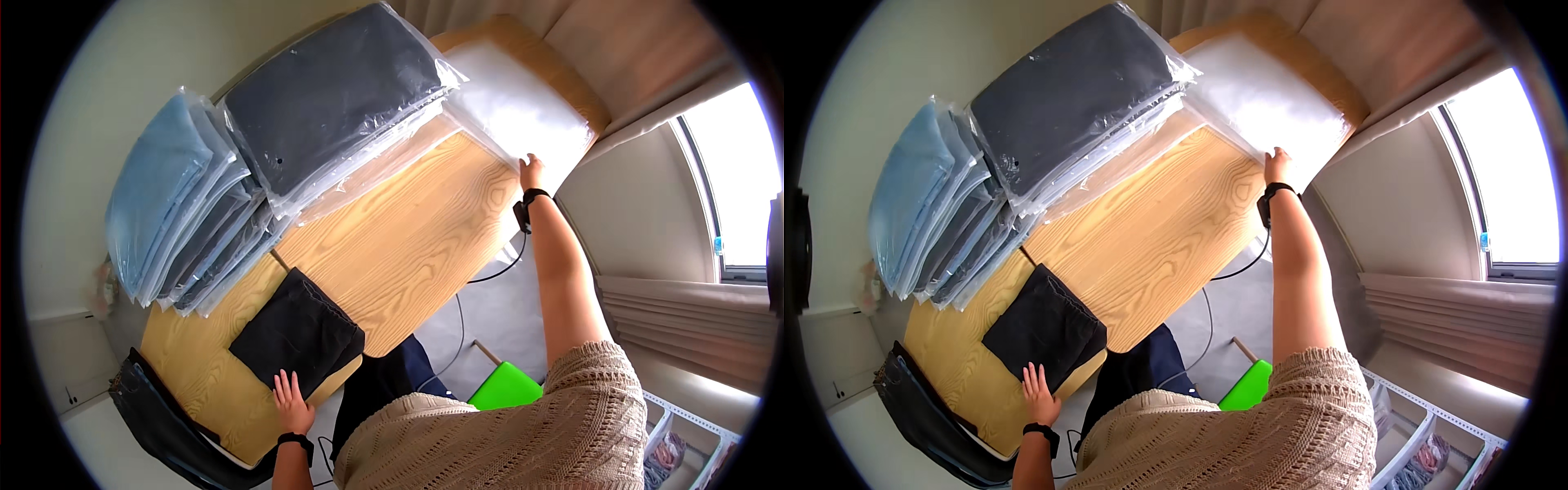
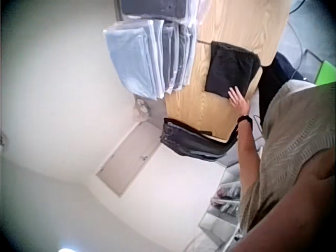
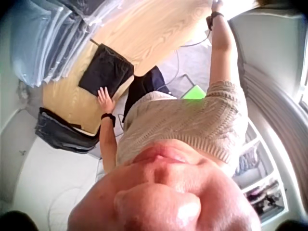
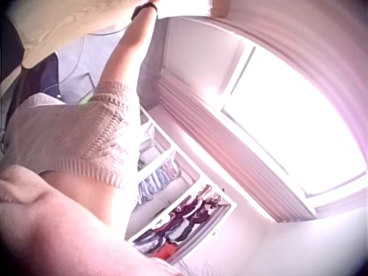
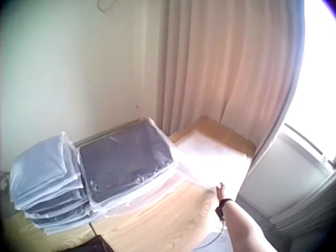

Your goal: Folding blue jeans and black pants and placing them into clear plastic bags for packaging.

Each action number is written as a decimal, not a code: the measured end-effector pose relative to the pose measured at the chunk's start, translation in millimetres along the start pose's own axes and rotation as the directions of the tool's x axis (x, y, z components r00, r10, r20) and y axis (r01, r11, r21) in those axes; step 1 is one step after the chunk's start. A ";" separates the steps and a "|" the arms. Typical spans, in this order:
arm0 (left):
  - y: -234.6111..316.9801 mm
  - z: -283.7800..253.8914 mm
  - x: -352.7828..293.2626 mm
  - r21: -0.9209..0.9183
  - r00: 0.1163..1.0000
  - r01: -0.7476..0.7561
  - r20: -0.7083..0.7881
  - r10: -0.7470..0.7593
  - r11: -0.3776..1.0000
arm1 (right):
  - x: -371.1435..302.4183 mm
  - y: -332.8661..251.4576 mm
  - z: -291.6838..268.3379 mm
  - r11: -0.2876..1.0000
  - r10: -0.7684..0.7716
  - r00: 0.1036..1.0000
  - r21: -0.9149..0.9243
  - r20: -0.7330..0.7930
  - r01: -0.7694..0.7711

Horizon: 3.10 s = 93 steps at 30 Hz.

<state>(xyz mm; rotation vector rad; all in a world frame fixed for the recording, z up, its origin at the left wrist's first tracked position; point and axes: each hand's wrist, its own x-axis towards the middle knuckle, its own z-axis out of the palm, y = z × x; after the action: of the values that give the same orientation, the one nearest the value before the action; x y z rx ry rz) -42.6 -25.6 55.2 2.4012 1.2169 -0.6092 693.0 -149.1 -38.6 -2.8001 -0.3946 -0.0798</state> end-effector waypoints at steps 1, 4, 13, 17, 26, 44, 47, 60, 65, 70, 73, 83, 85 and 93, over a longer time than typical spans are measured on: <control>-0.6 0.2 0.2 0.007 1.000 0.010 0.011 -0.010 1.000 | 6.7 3.2 -2.5 1.000 0.011 1.000 -0.017 0.022 -0.011; -5.1 3.3 2.5 0.022 1.000 0.000 0.012 0.000 1.000 | 16.5 7.6 1.8 0.981 -0.131 0.991 -0.140 0.020 0.132; -2.6 2.5 5.7 0.050 1.000 0.007 0.028 -0.009 0.999 | 24.6 10.6 18.9 0.990 -0.057 0.986 -0.122 0.155 0.077; -2.1 4.6 11.0 0.061 0.999 -0.042 -0.005 0.043 0.997 | 53.3 33.3 13.1 0.974 -0.192 0.976 -0.106 0.107 0.203; -2.9 6.4 2.7 0.029 1.000 -0.008 -0.014 0.008 1.000 | 6.0 -26.1 -46.6 0.520 0.107 0.991 0.846 0.074 -0.119; 7.0 -50.4 21.7 -0.906 0.971 -0.236 -0.211 0.109 0.353 | -401.3 -219.6 -161.2 0.272 -0.958 0.168 0.925 0.234 0.265; 14.3 -95.7 -3.9 -0.946 0.935 -0.317 -0.300 0.188 0.065 | -450.6 -251.3 -165.2 0.202 -0.966 -0.114 0.955 0.231 0.218; -121.3 -36.4 -75.3 -0.969 0.912 -0.171 -0.086 -0.402 -0.180 | -570.7 -325.3 -143.8 0.157 -0.866 -0.393 0.914 0.309 0.373; -218.7 35.5 -102.0 -0.860 0.842 -0.309 -0.049 -0.537 -0.405 | -528.3 -335.8 -140.5 0.291 -0.927 -0.094 0.854 0.364 0.432; -279.5 80.1 -104.7 -0.759 0.744 -0.420 0.027 -0.668 -0.498 | -481.8 -312.1 -136.6 0.561 -0.826 0.210 0.723 0.523 0.403; -318.2 115.4 -99.6 -0.645 0.642 -0.535 0.110 -0.759 -0.546 | -472.3 -296.6 -141.2 0.641 -0.768 0.307 0.664 0.563 0.386; -342.4 137.6 -79.7 -0.648 0.561 -0.508 0.251 -0.789 -0.567 | -472.7 -260.0 -126.8 0.747 -0.663 0.403 0.585 0.631 0.314; -340.2 118.2 -86.4 -0.643 0.595 -0.442 0.312 -0.740 -0.626 | -470.1 -254.8 -121.2 0.717 -0.685 0.424 0.650 0.592 0.252; -321.2 95.2 -162.4 -0.946 0.637 -0.066 -0.284 -0.716 0.316 | -442.6 -235.9 -55.2 0.849 -0.459 0.688 0.507 0.562 0.152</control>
<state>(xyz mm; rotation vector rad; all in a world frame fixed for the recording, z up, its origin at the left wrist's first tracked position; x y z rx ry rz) -412.4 -3.4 18.8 1.2667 1.7538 0.8712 201.6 -66.3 40.7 -2.1972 -0.9349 0.8673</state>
